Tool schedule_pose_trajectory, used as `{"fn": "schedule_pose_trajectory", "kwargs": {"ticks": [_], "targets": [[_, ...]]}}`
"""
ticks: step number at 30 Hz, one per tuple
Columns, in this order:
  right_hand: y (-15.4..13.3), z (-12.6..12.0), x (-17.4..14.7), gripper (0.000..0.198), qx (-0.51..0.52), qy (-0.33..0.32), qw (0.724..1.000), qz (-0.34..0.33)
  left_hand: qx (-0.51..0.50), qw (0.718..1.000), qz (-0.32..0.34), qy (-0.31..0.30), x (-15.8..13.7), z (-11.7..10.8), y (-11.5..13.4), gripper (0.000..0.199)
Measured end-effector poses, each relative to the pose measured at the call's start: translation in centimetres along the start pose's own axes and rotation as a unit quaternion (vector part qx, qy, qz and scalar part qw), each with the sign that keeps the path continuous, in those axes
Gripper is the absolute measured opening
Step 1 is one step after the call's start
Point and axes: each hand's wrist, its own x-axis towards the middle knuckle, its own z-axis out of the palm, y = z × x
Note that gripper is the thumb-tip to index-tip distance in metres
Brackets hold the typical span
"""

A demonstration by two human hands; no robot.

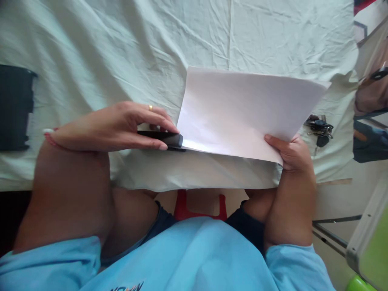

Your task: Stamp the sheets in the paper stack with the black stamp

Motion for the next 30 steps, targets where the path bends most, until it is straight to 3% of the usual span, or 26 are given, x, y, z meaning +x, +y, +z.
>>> {"fn": "schedule_pose_trajectory", "kwargs": {"ticks": [8,20,30], "targets": [[-0.31,0.33,-0.04,0.061,0.002,0.028,1.000,-0.002,-0.002,0.998,-0.036,0.046,-0.20,-0.18,0.13,0.030],[-0.10,0.71,-0.12,0.061,-0.012,0.000,1.000,-0.008,-0.041,0.998,-0.041,0.005,0.26,0.21,-0.53,0.025],[0.20,0.27,0.17,0.065,-0.010,0.012,1.000,-0.011,-0.029,0.999,-0.028,0.023,0.57,0.71,-0.54,0.021]]}}
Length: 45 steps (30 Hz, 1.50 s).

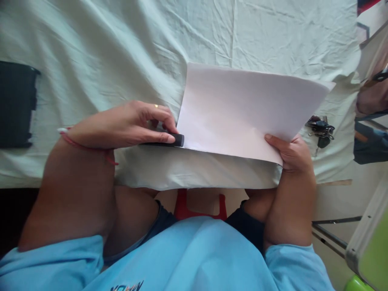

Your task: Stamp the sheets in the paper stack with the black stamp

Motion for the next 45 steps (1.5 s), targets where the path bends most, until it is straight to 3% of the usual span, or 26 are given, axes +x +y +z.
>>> {"fn": "schedule_pose_trajectory", "kwargs": {"ticks": [8,14,21,23,25,28,30,32,34,37,40,45], "targets": [[-0.1,0.4,0.1,0.068,0.010,0.032,0.999,-0.014,0.048,0.998,-0.041,-0.007,0.9,0.5,0.7,0.015],[-0.1,1.3,0.1,0.063,0.010,0.048,0.998,-0.049,0.002,1.000,-0.021,-0.007,0.4,0.6,0.4,0.017],[-0.4,2.6,-0.1,0.062,0.060,0.044,0.996,-0.057,-0.032,0.997,-0.035,-0.056,-0.7,0.0,0.2,0.026],[-0.3,2.8,-0.1,0.061,0.075,0.054,0.993,-0.069,-0.039,0.998,-0.055,-0.004,-0.7,0.2,0.4,0.035],[-0.2,2.9,0.0,0.060,0.097,0.061,0.989,-0.091,-0.068,0.988,-0.069,0.120,-0.4,0.6,0.6,0.035],[0.0,3.1,-0.1,0.062,0.118,0.061,0.985,-0.110,-0.136,0.940,-0.108,0.295,0.4,1.2,0.9,0.023],[0.1,3.2,-0.2,0.061,0.122,0.060,0.984,-0.111,-0.174,0.918,-0.148,0.324,0.9,1.4,1.0,0.014],[0.0,3.3,-0.3,0.060,0.130,0.057,0.983,-0.114,-0.214,0.918,-0.161,0.292,1.1,1.5,1.0,0.006],[-0.1,3.3,-0.4,0.058,0.143,0.048,0.981,-0.120,-0.239,0.932,-0.144,0.232,1.1,1.5,0.7,0.014],[-0.1,3.3,-0.4,0.053,0.150,0.034,0.980,-0.128,-0.201,0.956,-0.120,0.176,0.8,1.4,0.4,0.015],[0.2,3.4,-0.2,0.050,0.144,0.040,0.978,-0.143,-0.146,0.965,-0.121,0.179,0.5,1.3,0.3,0.031],[0.6,3.7,0.2,0.059,0.141,0.065,0.976,-0.153,-0.147,0.968,-0.094,0.182,0.6,1.4,0.0,0.047]]}}
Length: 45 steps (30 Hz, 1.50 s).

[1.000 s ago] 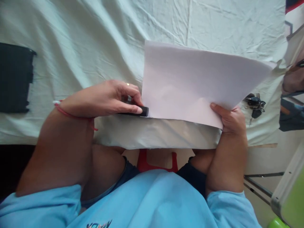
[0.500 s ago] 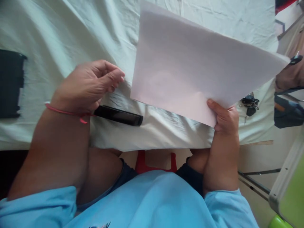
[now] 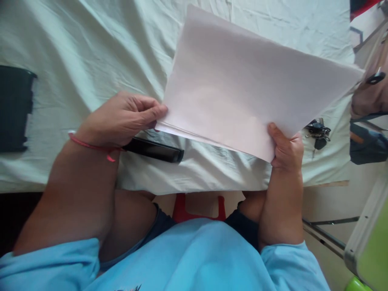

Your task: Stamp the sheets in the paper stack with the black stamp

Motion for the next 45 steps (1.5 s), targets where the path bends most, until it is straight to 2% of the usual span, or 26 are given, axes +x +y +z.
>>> {"fn": "schedule_pose_trajectory", "kwargs": {"ticks": [2,7,14,18,22,27,30,37,45], "targets": [[0.06,0.02,0.03,0.058,0.005,-0.005,1.000,0.002,-0.012,1.000,0.005,0.006,0.07,0.13,-0.22,0.048],[0.06,-0.03,0.12,0.054,0.015,-0.014,1.000,0.009,-0.029,1.000,-0.001,0.000,0.11,0.23,-0.49,0.034],[-0.04,0.17,-0.04,0.060,0.010,0.009,1.000,0.015,-0.007,1.000,0.016,-0.006,0.07,0.06,-0.37,0.052],[-0.07,0.08,0.07,0.062,0.008,0.021,1.000,0.013,-0.029,0.999,0.017,0.003,0.11,0.29,-0.25,0.042],[-0.11,-0.02,0.19,0.059,0.011,0.008,1.000,0.007,-0.007,1.000,0.005,-0.011,0.10,0.17,-0.10,0.034],[-0.27,0.23,-0.02,0.057,0.012,0.009,1.000,0.004,-0.007,0.999,0.006,-0.032,0.06,-0.13,-0.19,0.043],[-0.27,0.34,-0.12,0.057,0.020,0.010,1.000,0.004,-0.018,1.000,0.016,-0.018,0.06,-0.03,-0.17,0.046],[-0.30,0.39,-0.06,0.054,0.012,0.010,1.000,-0.001,-0.018,1.000,0.008,-0.003,0.01,0.21,0.12,0.037],[-0.55,0.61,-0.39,0.057,0.017,0.026,0.999,0.006,-0.013,1.000,0.011,0.013,0.06,0.12,-0.04,0.047]]}}
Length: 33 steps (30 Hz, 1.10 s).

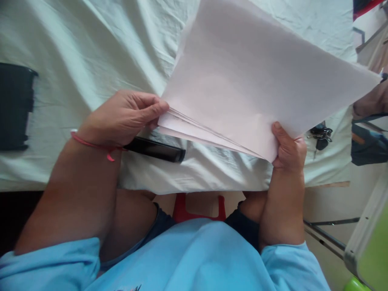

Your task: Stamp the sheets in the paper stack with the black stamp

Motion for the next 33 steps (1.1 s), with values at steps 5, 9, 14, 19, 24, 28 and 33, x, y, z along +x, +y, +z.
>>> {"fn": "schedule_pose_trajectory", "kwargs": {"ticks": [5,9,14,19,24,28,33], "targets": [[0.16,-0.16,0.02,0.056,-0.003,-0.011,1.000,0.000,-0.046,0.998,0.000,0.030,0.15,0.42,-0.30,0.029],[0.20,-0.16,-0.07,0.057,-0.011,-0.004,1.000,0.000,-0.050,0.998,-0.007,0.032,0.17,0.43,-0.45,0.030],[0.14,-0.05,-0.07,0.059,-0.004,-0.005,1.000,0.002,-0.022,0.999,-0.010,0.031,0.13,0.32,-0.41,0.040],[0.11,0.03,-0.05,0.056,-0.010,-0.009,1.000,-0.002,-0.019,0.999,-0.006,0.042,0.22,0.44,-0.51,0.041],[0.05,0.14,-0.05,0.056,-0.013,-0.004,1.000,-0.008,-0.034,0.999,0.001,0.037,0.27,0.49,-0.55,0.043],[0.02,0.15,-0.04,0.058,-0.008,-0.001,1.000,-0.008,-0.068,0.997,-0.025,-0.004,0.16,0.52,-0.43,0.035],[0.14,0.05,0.01,0.058,0.001,-0.001,1.000,-0.003,-0.073,0.996,-0.038,-0.015,0.02,0.47,-0.32,0.033]]}}
